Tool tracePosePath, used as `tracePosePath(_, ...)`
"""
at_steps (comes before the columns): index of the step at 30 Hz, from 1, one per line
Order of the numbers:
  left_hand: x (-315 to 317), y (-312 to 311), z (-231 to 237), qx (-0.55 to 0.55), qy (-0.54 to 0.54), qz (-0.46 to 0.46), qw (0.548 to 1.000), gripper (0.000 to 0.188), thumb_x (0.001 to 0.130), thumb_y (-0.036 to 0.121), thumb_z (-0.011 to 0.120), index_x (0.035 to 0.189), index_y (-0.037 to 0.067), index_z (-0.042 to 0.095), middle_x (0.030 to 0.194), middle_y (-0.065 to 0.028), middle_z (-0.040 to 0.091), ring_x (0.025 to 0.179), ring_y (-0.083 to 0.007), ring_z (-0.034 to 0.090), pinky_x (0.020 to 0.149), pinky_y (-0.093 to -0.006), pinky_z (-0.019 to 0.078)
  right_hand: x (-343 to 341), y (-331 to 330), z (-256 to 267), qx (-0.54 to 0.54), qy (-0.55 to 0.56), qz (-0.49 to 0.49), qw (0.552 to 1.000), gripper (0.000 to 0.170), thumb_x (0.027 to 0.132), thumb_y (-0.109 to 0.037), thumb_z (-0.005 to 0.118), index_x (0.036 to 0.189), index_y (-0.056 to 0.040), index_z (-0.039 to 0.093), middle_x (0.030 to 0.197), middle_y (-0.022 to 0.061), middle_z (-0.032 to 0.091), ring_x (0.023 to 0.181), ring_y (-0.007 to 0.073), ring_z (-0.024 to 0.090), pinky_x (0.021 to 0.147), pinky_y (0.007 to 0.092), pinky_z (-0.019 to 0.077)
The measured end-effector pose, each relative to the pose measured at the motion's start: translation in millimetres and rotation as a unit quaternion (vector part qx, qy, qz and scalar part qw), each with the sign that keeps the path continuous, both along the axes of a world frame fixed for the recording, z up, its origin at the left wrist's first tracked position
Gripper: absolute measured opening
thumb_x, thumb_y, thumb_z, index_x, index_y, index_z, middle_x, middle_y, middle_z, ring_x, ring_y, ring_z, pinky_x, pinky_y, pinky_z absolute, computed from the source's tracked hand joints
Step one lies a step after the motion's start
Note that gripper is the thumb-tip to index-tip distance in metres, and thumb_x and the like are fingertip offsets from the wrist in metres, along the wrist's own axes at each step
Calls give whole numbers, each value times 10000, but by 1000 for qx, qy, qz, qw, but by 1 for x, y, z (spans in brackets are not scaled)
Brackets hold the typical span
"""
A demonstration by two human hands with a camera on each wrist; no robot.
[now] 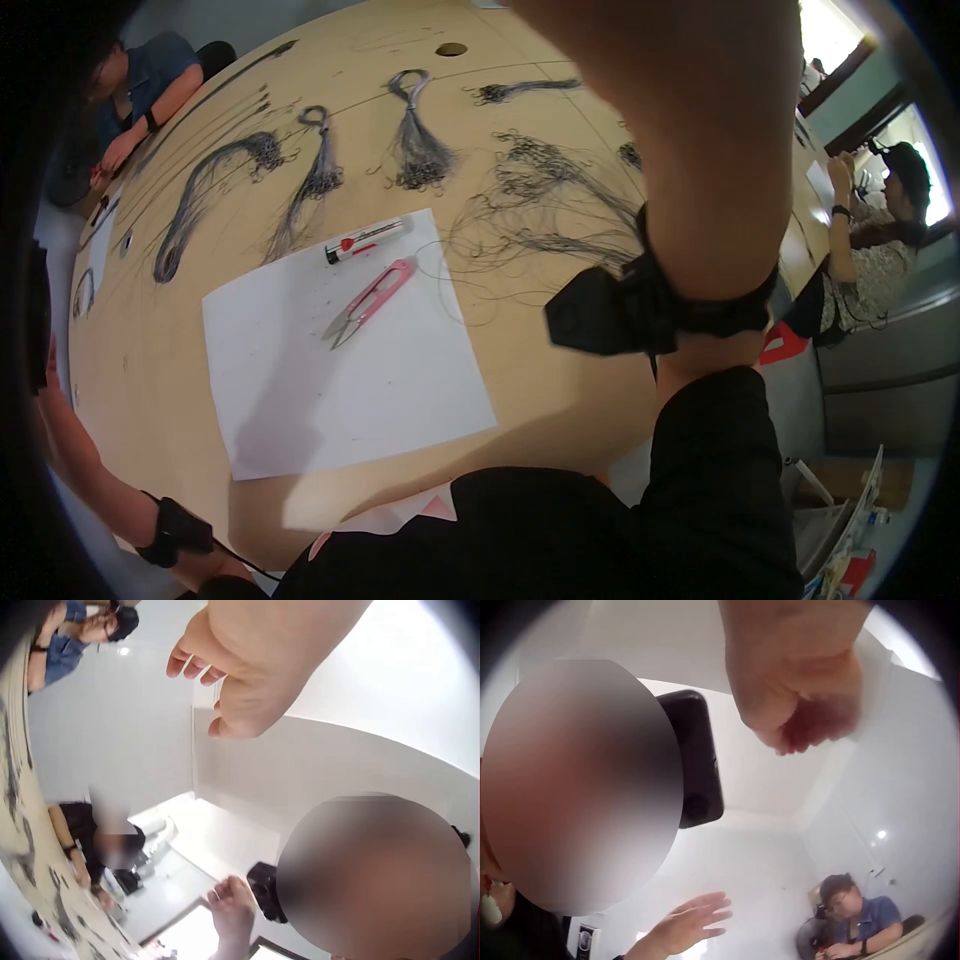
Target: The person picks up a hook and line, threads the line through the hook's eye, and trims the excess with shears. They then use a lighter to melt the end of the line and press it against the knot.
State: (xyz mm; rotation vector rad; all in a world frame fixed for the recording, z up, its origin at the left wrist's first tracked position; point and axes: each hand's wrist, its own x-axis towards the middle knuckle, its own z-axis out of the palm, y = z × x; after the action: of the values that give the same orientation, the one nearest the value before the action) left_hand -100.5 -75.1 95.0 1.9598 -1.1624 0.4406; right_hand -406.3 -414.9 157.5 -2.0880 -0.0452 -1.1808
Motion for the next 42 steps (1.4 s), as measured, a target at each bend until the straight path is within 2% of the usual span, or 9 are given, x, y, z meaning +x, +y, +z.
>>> tracePosePath(3, -101, -100, 11, -21, -13, -66, 998, 384, 821, 193, 438, 1161, 16, 420, 1244, -111, 382, 1145, -201, 350, 900, -301, 301, -6, -23, 2, 11, 4, -60, 998, 137, 771, -107, 576, 829, 17, 584, 695, 53, 589, 617, 84, 533, 553, 191, 435)
tracePosePath(5, -115, -116, 7, -34, -18, -106, 994, 382, 810, 168, 449, 1161, 21, 415, 1250, -116, 372, 1150, -205, 339, 885, -299, 309, -12, -58, -31, -145, 154, -102, 972, 116, 740, -90, 546, 767, 14, 589, 610, 37, 546, 572, 74, 510, 516, 210, 410)
tracePosePath(9, -123, -134, -8, -15, 69, -148, 986, 357, 775, 82, 478, 1122, 7, 441, 1242, -135, 377, 1132, -194, 357, 830, -280, 324, -18, -77, -74, -119, 390, -159, 899, 125, 762, -106, 544, 819, 1, 578, 703, 67, 575, 616, 109, 505, 552, 243, 401)
tracePosePath(13, -118, -136, -24, 7, 93, -151, 984, 367, 748, 66, 498, 1112, 40, 461, 1247, -126, 370, 1100, -171, 380, 820, -272, 318, -13, -96, -117, -173, 375, -66, 908, 110, 731, -89, 553, 795, -2, 576, 701, 103, 558, 641, 212, 523, 581, 292, 411)
tracePosePath(16, -120, -137, -27, 31, 105, -142, 984, 369, 731, 60, 507, 1099, 46, 475, 1251, -122, 364, 1100, -172, 378, 818, -270, 316, 3, -103, -135, -261, 333, -42, 905, 105, 717, -88, 561, 796, -22, 580, 711, 95, 546, 684, 231, 518, 607, 312, 409)
tracePosePath(22, -125, -141, -32, 29, 156, -140, 977, 388, 698, 40, 522, 1084, 57, 491, 1242, -115, 371, 1106, -182, 371, 813, -283, 324, 25, -93, -146, -230, 384, 5, 894, 100, 707, -89, 565, 800, -55, 582, 719, 81, 523, 717, 247, 504, 626, 329, 406)
tracePosePath(25, -127, -143, -34, 46, 152, -136, 978, 392, 687, 37, 527, 1076, 67, 498, 1238, -115, 373, 1109, -188, 370, 814, -289, 326, 26, -89, -145, -292, 361, -24, 886, 87, 703, -90, 567, 780, -50, 578, 715, 77, 527, 721, 254, 508, 631, 335, 406)
tracePosePath(31, -125, -143, -37, 90, 133, -151, 975, 378, 754, 116, 524, 1123, 63, 461, 1271, -108, 340, 1129, -165, 350, 816, -265, 326, 3, -101, -137, -234, 462, -51, 854, 95, 687, -93, 582, 763, -38, 572, 710, 87, 538, 719, 261, 517, 635, 337, 409)
tracePosePath(42, -132, -149, -38, 71, 169, -136, 974, 387, 672, 37, 542, 1057, 66, 510, 1221, -121, 383, 1082, -193, 390, 813, -298, 320, 6, -96, -150, -233, 437, -25, 869, 54, 684, -72, 551, 701, -33, 517, 674, 90, 515, 679, 264, 506, 615, 348, 404)
